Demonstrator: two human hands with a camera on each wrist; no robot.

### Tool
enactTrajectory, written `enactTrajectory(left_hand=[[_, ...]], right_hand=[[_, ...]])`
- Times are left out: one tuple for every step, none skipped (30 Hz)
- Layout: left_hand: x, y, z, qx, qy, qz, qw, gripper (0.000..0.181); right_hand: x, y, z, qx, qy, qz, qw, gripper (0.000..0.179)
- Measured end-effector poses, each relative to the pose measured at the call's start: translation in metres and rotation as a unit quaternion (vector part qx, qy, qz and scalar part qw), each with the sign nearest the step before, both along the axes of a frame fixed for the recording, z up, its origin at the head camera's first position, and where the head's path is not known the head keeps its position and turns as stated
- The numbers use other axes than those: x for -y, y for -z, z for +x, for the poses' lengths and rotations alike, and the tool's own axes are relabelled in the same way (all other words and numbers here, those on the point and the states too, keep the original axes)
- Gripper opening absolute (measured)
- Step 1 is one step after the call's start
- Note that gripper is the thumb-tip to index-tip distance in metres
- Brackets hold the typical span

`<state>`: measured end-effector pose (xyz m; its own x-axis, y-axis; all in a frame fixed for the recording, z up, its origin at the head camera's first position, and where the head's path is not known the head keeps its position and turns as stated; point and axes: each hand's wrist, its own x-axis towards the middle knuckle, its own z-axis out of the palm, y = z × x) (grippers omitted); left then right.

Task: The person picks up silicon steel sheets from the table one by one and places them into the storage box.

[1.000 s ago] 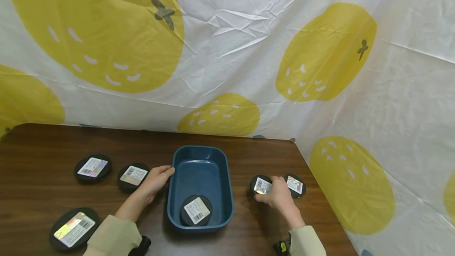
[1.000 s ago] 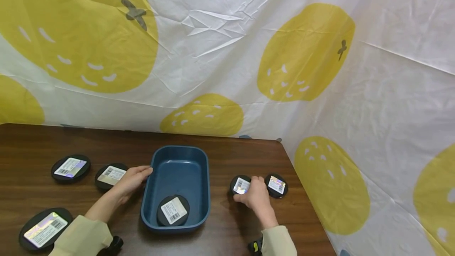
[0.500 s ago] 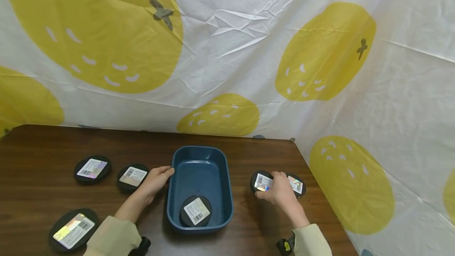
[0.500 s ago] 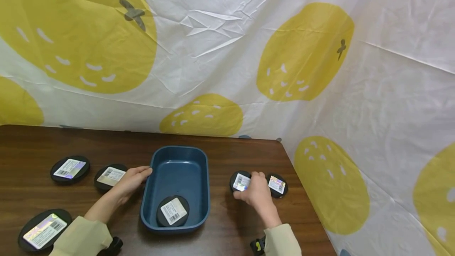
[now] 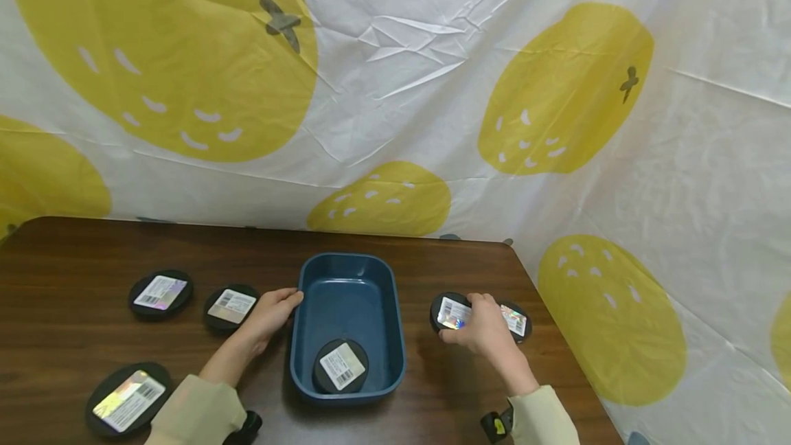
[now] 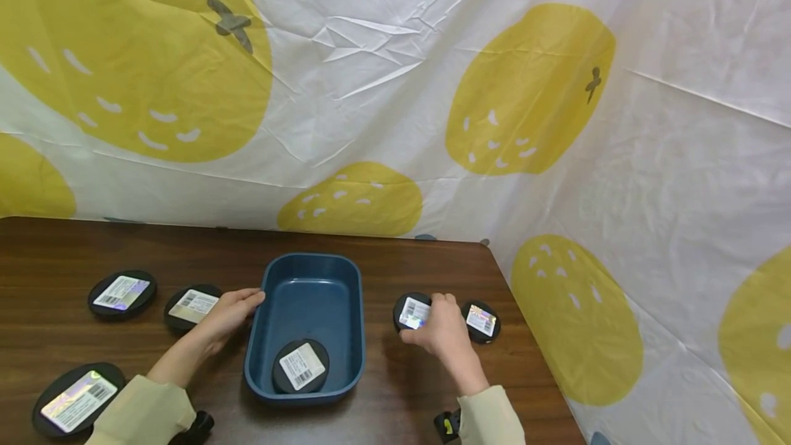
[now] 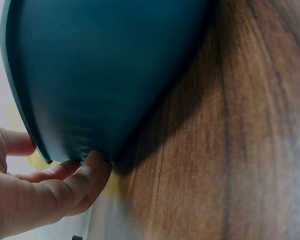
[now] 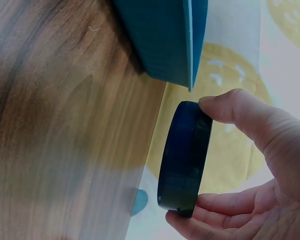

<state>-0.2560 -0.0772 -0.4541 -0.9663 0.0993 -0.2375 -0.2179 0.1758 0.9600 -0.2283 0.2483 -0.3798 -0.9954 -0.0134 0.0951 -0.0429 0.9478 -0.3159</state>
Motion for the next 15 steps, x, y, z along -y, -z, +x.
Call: enactTrajectory(left_hand=[[0.0, 0.0, 0.0, 0.0, 0.0, 0.0, 1.0, 0.051], [0.0, 0.0, 0.0, 0.0, 0.0, 0.001, 1.0, 0.051], [0.0, 0.0, 0.0, -0.001, 0.0, 0.002, 1.0, 0.051], [0.0, 0.0, 0.0, -0.002, 0.0, 0.002, 1.0, 0.051], [0.0, 0.0, 0.0, -0.002, 0.0, 0.003, 1.0, 0.051], [0.0, 0.0, 0.0, -0.003, 0.0, 0.003, 1.0, 0.051], [0.0, 0.0, 0.0, -0.003, 0.0, 0.003, 1.0, 0.05], [0.0, 0.0, 0.0, -0.003, 0.0, 0.003, 1.0, 0.05], [0.0, 0.0, 0.0, -0.003, 0.0, 0.004, 1.0, 0.05], [0.0, 0.0, 0.0, -0.002, 0.0, 0.004, 1.0, 0.05], [0.0, 0.0, 0.0, -0.002, 0.001, 0.004, 1.0, 0.05], [0.0, 0.0, 0.001, -0.002, 0.001, 0.004, 1.0, 0.05], [0.0, 0.0, 0.001, -0.002, 0.001, 0.004, 1.0, 0.05], [0.0, 0.0, 0.0, -0.003, 0.001, 0.004, 1.0, 0.05], [0.0, 0.0, 0.0, -0.004, 0.001, 0.005, 1.0, 0.05]], right_hand=[[0.001, -0.001, 0.0, 0.001, -0.001, -0.001, 1.0, 0.078], [0.002, -0.002, 0.0, 0.004, 0.0, -0.002, 1.0, 0.078], [0.003, -0.003, 0.001, 0.007, 0.001, -0.004, 1.0, 0.078], [0.004, -0.004, 0.001, 0.01, 0.002, -0.006, 0.9999, 0.078], [0.005, -0.004, 0.001, 0.013, 0.004, -0.007, 0.9999, 0.078], [0.006, -0.005, 0.001, 0.016, 0.004, -0.009, 0.9998, 0.078], [0.007, -0.006, 0.001, 0.018, 0.005, -0.01, 0.9998, 0.078], [0.008, -0.007, 0.001, 0.02, 0.006, -0.012, 0.9997, 0.078], [0.008, -0.008, 0.002, 0.021, 0.005, -0.012, 0.9997, 0.078], [0.009, -0.009, 0.002, 0.021, 0.004, -0.013, 0.9997, 0.078], [0.009, -0.009, 0.002, 0.02, 0.003, -0.013, 0.9997, 0.078], [0.01, -0.01, 0.002, 0.02, 0.001, -0.013, 0.9997, 0.078], [0.011, -0.01, 0.003, 0.019, 0.0, -0.014, 0.9997, 0.078], [0.011, -0.011, 0.003, 0.02, -0.001, -0.014, 0.9997, 0.078], [0.012, -0.011, 0.003, 0.02, -0.002, -0.015, 0.9997, 0.078]])
